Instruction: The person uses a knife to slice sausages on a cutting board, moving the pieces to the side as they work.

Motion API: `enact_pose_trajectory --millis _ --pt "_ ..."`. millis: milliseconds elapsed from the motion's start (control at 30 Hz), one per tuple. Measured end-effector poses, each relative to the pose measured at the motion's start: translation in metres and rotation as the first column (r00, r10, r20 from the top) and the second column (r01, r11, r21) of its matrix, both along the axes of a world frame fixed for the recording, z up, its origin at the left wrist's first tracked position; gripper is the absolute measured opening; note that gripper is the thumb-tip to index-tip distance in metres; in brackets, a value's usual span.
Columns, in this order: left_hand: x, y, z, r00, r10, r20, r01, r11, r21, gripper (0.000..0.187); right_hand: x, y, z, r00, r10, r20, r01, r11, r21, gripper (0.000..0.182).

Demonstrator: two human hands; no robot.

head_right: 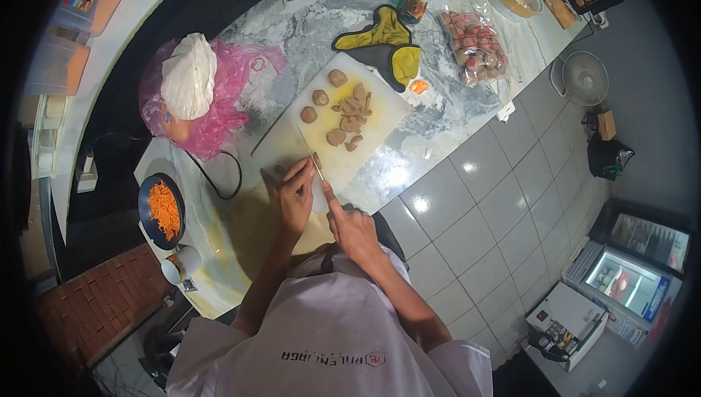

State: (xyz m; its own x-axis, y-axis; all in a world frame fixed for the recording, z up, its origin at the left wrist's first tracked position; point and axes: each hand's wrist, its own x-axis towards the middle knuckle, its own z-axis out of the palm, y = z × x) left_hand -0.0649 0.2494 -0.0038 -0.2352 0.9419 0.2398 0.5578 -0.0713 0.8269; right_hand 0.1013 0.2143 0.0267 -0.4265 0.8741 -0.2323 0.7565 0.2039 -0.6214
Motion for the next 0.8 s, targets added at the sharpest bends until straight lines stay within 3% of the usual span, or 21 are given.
enact_pose_trajectory --millis 267,367,800 --pt "-0.001 0.000 -0.002 1.000 0.005 0.008 -0.005 1.000 0.012 0.025 -0.003 0.000 -0.005 0.999 0.013 0.043 -0.013 1.000 -0.008 0.089" --pt "-0.001 0.001 0.001 1.000 0.007 0.016 -0.007 1.000 0.010 0.025 -0.007 0.006 0.007 0.993 0.023 0.119 -0.010 0.994 -0.107 0.088" --pt "-0.002 0.000 0.002 1.000 -0.021 0.023 0.022 1.000 -0.018 0.026 -0.006 0.010 0.012 0.998 0.007 0.063 0.000 0.993 -0.121 0.088"
